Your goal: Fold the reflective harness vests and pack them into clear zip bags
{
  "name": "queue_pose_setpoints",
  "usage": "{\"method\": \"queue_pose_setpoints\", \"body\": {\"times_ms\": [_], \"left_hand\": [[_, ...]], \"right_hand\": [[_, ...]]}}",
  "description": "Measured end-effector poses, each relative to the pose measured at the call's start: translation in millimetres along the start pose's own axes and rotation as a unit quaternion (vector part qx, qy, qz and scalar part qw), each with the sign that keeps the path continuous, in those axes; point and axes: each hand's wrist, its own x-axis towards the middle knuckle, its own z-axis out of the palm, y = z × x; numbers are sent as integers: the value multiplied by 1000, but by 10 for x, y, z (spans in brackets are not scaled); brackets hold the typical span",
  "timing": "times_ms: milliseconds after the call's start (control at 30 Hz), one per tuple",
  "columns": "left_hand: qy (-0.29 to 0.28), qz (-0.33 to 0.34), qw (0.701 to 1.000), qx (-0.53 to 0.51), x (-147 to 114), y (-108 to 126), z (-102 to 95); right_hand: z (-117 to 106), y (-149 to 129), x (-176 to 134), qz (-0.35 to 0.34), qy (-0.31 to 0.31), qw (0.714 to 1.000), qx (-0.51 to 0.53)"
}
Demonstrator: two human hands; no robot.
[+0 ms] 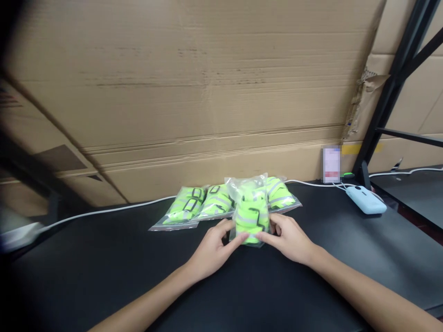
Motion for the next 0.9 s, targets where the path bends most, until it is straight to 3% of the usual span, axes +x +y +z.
{"method": "queue_pose_setpoints", "body": {"times_ms": [133,267,600,900], "left_hand": [[24,-61,997,-32,-3,26,13],[1,-35,998,-55,-18,100,-26],[31,-54,997,34,-56,39,59],[27,1,991,134,-63,64,60]], "right_hand": [[31,4,-17,13,21,995,94],[25,7,-24,-34,14,997,64],[80,-64,-72,-98,61,993,7],[105,-121,-78,-66,92,993,16]]}}
